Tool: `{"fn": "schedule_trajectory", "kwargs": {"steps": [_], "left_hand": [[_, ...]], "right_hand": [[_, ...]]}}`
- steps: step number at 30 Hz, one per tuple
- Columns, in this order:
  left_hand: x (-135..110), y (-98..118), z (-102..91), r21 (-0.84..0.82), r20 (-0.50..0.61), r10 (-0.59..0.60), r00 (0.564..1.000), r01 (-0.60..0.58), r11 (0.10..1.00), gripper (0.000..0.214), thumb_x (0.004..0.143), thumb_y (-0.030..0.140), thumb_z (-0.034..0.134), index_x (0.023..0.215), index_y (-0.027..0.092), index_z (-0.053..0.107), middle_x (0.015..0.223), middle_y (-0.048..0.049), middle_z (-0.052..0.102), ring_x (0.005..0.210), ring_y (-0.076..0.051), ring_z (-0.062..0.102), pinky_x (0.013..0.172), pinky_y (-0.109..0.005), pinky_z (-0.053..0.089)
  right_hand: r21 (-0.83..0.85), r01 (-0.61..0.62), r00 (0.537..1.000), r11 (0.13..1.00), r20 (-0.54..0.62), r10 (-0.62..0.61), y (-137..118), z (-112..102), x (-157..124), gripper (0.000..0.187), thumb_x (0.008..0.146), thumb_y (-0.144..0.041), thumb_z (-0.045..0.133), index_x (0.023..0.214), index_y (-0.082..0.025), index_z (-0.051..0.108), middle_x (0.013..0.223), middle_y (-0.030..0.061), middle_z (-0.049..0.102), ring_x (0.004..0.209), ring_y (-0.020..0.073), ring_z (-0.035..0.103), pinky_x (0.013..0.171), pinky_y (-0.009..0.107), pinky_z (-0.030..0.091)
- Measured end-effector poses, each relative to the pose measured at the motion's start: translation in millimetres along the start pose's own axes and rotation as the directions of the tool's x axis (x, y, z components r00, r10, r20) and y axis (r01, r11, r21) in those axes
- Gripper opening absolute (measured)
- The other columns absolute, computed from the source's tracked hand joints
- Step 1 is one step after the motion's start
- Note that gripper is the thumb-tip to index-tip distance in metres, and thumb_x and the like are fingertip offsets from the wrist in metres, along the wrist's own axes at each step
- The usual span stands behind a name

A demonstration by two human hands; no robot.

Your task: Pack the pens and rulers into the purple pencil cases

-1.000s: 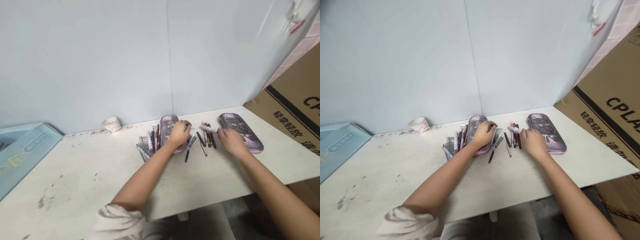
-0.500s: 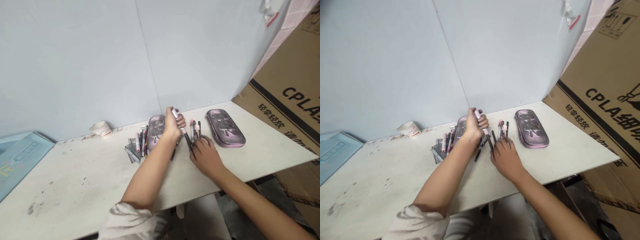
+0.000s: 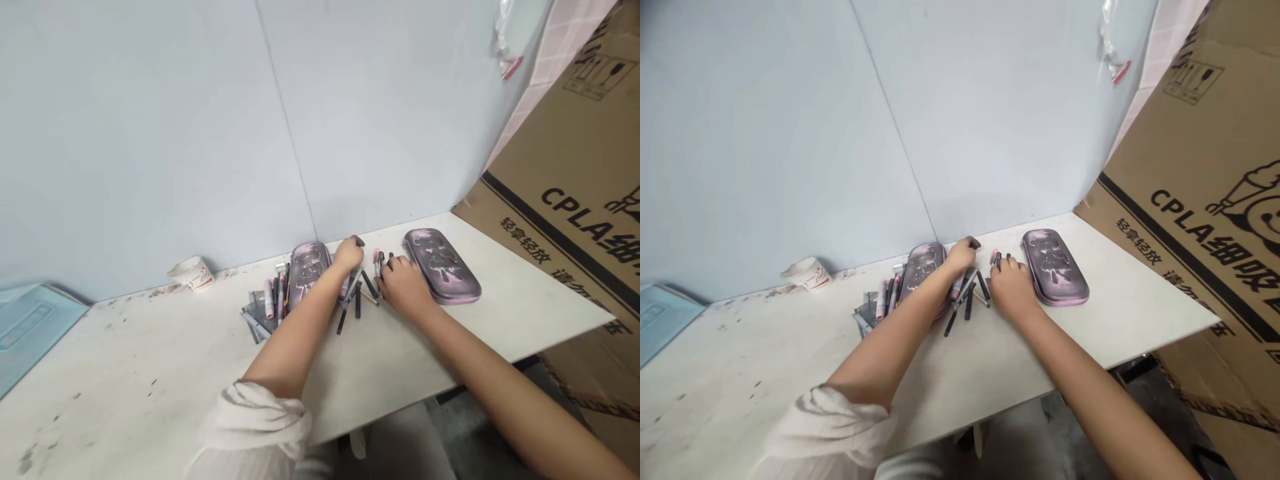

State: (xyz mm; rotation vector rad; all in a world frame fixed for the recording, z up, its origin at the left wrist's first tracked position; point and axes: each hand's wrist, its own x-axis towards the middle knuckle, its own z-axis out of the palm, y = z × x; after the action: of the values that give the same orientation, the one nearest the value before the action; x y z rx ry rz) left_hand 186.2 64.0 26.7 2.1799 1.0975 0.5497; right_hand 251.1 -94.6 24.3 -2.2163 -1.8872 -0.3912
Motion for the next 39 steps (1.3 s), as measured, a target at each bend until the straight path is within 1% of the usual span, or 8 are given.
{"fn": "schedule_trajectory", "kwargs": {"steps": [5, 9, 15, 20, 25, 31, 35, 39], "left_hand": [[6.0, 0.3, 4.8, 0.256, 0.277, 0.273, 0.921, -0.345, 0.903, 0.052, 0.068, 0.005, 0.049, 0.117, 0.023, 0.055, 0.134, -0.0078, 0.045, 0.118, -0.02, 0.047, 0.099, -0.031, 0.035], [12.3, -8.7, 6.6, 0.367, 0.44, 0.354, 0.825, -0.525, 0.768, 0.05, 0.071, 0.006, 0.049, 0.118, 0.022, 0.054, 0.124, -0.0096, 0.053, 0.111, -0.021, 0.051, 0.094, -0.03, 0.038], [7.6, -16.2, -5.9, 0.387, 0.381, 0.435, 0.816, -0.568, 0.726, 0.036, 0.085, 0.026, 0.043, 0.118, 0.018, 0.053, 0.109, -0.0113, 0.053, 0.105, -0.021, 0.051, 0.091, -0.031, 0.039], [-7.9, -0.4, -11.0, 0.318, 0.323, 0.612, 0.721, -0.692, 0.648, 0.031, 0.09, 0.027, 0.033, 0.112, 0.018, 0.054, 0.102, -0.0084, 0.056, 0.098, -0.017, 0.051, 0.087, -0.026, 0.04], [-19.7, 13.2, -12.0, 0.409, 0.309, 0.607, 0.733, -0.678, 0.611, 0.035, 0.091, 0.039, 0.029, 0.111, 0.022, 0.053, 0.095, -0.0065, 0.059, 0.093, -0.02, 0.053, 0.076, -0.028, 0.041], [-20.3, 17.9, -10.9, 0.416, 0.265, 0.613, 0.744, -0.662, 0.624, 0.043, 0.087, 0.053, 0.033, 0.098, 0.021, 0.058, 0.088, -0.0052, 0.062, 0.087, -0.019, 0.056, 0.069, -0.026, 0.039], [-14.1, 10.8, -12.0, 0.252, 0.253, 0.596, 0.762, -0.647, 0.72, 0.034, 0.087, 0.045, 0.039, 0.095, 0.02, 0.06, 0.087, -0.0031, 0.064, 0.084, -0.017, 0.057, 0.069, -0.024, 0.039], [-6.5, 3.8, -10.7, -0.007, 0.276, 0.602, 0.749, -0.625, 0.781, 0.028, 0.086, 0.031, 0.039, 0.099, 0.018, 0.06, 0.091, -0.0019, 0.064, 0.085, -0.014, 0.056, 0.076, -0.023, 0.04]], "right_hand": [[-0.01, -0.047, 0.995, 0.999, 0.088, 0.048, -7.6, 11.9, 21.3, 0.032, 0.085, -0.025, 0.04, 0.098, -0.007, 0.063, 0.107, 0.0221, 0.056, 0.104, 0.0299, 0.044, 0.08, 0.04, 0.035], [-0.023, -0.117, 0.991, 0.993, 0.066, 0.118, -9.6, 21.8, 27.4, 0.031, 0.083, -0.025, 0.042, 0.096, -0.008, 0.064, 0.106, 0.021, 0.056, 0.103, 0.03, 0.045, 0.082, 0.042, 0.035], [0.142, -0.283, 0.953, 0.949, -0.073, 0.295, 20.6, 26.5, 24.0, 0.035, 0.087, -0.032, 0.036, 0.096, -0.008, 0.06, 0.1, 0.0194, 0.058, 0.095, 0.0295, 0.052, 0.077, 0.038, 0.039], [0.532, -0.224, 0.936, 0.816, -0.117, 0.333, 43.7, 20.2, 17.0, 0.03, 0.087, -0.039, 0.04, 0.096, -0.018, 0.058, 0.092, 0.0086, 0.066, 0.083, 0.0216, 0.059, 0.071, 0.03, 0.041], [0.628, -0.188, 0.925, 0.755, -0.146, 0.352, 45.9, 11.5, 14.8, 0.029, 0.084, -0.043, 0.045, 0.094, -0.02, 0.06, 0.09, 0.0055, 0.068, 0.082, 0.0196, 0.061, 0.072, 0.028, 0.041], [0.506, -0.404, 0.85, 0.762, -0.1, 0.517, 51.2, 1.5, 13.1, 0.047, 0.082, -0.059, 0.038, 0.073, -0.018, 0.061, 0.067, 0.007, 0.064, 0.065, 0.0209, 0.057, 0.059, 0.028, 0.034], [0.555, -0.343, 0.88, 0.758, -0.092, 0.466, 52.5, 0.4, 12.7, 0.048, 0.083, -0.058, 0.035, 0.061, -0.019, 0.053, 0.055, 0.0027, 0.056, 0.056, 0.0164, 0.05, 0.053, 0.026, 0.029], [0.526, -0.312, 0.861, 0.791, -0.196, 0.47, 49.6, 4.6, 13.1, 0.039, 0.085, -0.051, 0.038, 0.067, -0.02, 0.053, 0.056, 0.0021, 0.055, 0.056, 0.0163, 0.048, 0.053, 0.026, 0.028]]}}
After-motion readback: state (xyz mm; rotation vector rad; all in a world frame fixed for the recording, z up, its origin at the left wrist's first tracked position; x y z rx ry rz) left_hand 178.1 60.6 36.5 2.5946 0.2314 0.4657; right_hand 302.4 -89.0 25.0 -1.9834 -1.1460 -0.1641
